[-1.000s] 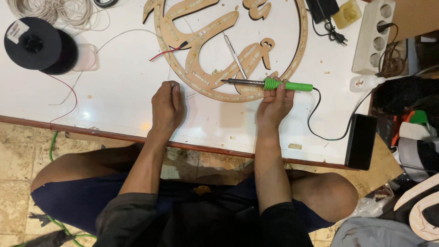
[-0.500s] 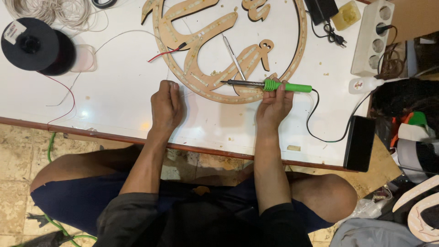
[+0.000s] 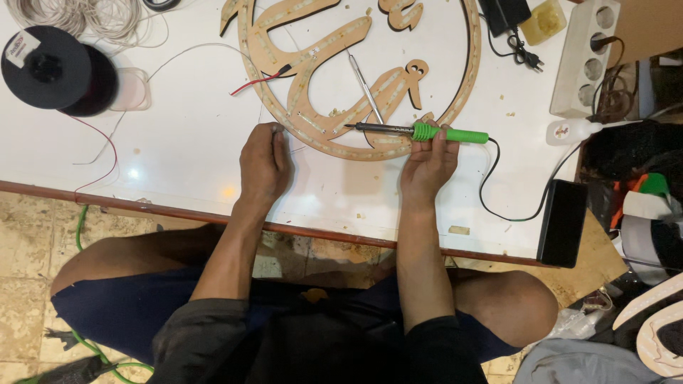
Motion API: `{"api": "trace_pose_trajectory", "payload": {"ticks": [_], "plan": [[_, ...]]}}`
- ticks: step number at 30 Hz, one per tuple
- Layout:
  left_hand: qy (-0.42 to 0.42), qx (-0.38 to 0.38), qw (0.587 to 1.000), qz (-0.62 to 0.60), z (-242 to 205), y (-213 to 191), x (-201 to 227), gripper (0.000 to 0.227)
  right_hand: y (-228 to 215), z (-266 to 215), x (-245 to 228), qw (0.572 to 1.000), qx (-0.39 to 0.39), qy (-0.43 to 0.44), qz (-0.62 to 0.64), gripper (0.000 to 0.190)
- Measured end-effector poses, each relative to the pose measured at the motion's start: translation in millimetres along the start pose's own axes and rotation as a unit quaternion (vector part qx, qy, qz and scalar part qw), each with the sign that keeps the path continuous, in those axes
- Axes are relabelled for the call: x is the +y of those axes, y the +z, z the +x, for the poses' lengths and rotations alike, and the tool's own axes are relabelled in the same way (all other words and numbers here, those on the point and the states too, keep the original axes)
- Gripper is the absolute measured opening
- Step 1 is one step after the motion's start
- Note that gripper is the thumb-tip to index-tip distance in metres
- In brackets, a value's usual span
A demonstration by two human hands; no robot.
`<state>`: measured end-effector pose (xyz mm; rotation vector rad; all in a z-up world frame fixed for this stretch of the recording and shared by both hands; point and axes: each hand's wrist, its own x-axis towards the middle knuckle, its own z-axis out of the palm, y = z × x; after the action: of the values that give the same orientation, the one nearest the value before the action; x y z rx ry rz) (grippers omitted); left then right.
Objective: The person is soldering wires to an LED strip attached to a wooden cutout. They use a soldering iron and solder wire to connect the components, occasionally using a metal tool to assist with positioning.
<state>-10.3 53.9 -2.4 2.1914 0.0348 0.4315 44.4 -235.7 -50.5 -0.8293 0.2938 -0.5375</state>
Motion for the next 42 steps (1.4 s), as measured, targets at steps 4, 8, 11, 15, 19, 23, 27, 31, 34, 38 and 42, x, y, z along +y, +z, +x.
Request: {"api": "trace_pose_trajectory", "payload": {"ticks": [4,8,11,15,19,23,27,31,34,38,42], "plan": [[0.000,-0.005,1.000,0.006,-0.7,1.5,1.0,0.011,4.7,-2.8,-3.0,1.000,0.002,0.000,-0.002,0.023],[0.002,-0.011,1.000,0.013,-1.2,3.7,1.8,0.013,2.3,-1.1,-2.9,1.000,0.004,0.006,-0.005,0.024],[0.011,-0.006,1.000,0.015,-3.4,5.7,-0.6,0.012,1.1,-0.5,-2.1,1.000,0.007,0.011,-0.006,0.024],[0.022,-0.001,0.999,0.028,-4.8,8.3,-4.2,0.013,1.6,-2.3,-5.9,1.000,0.009,0.023,-0.010,0.022],[0.022,-0.002,1.000,0.023,-6.2,12.2,-10.1,0.012,0.8,-1.1,-5.5,1.000,0.006,0.024,-0.006,0.023],[-0.005,-0.012,1.000,0.011,-7.5,15.6,-15.2,0.014,-0.2,0.4,-5.0,0.999,0.008,0.032,-0.003,0.022],[-0.014,-0.005,1.000,0.012,-8.0,18.0,-15.2,0.024,-2.1,1.9,-5.1,0.999,0.012,0.043,0.002,0.023],[-0.006,-0.005,1.000,0.011,-9.0,24.0,-17.4,0.029,-10.0,5.4,-5.4,0.998,0.015,0.053,0.012,0.024],[0.009,-0.006,0.999,0.043,-5.8,23.1,-11.8,0.036,-15.2,10.8,-13.6,0.995,0.013,0.099,-0.005,0.024],[0.021,-0.004,0.997,0.077,-4.3,24.4,-6.8,0.043,-45.0,30.4,-29.5,0.985,-0.018,0.150,-0.088,0.023],[0.012,-0.007,0.998,0.063,-2.6,28.1,-2.7,0.048,-44.4,37.8,-65.0,0.961,-0.044,0.183,-0.202,0.019]]}}
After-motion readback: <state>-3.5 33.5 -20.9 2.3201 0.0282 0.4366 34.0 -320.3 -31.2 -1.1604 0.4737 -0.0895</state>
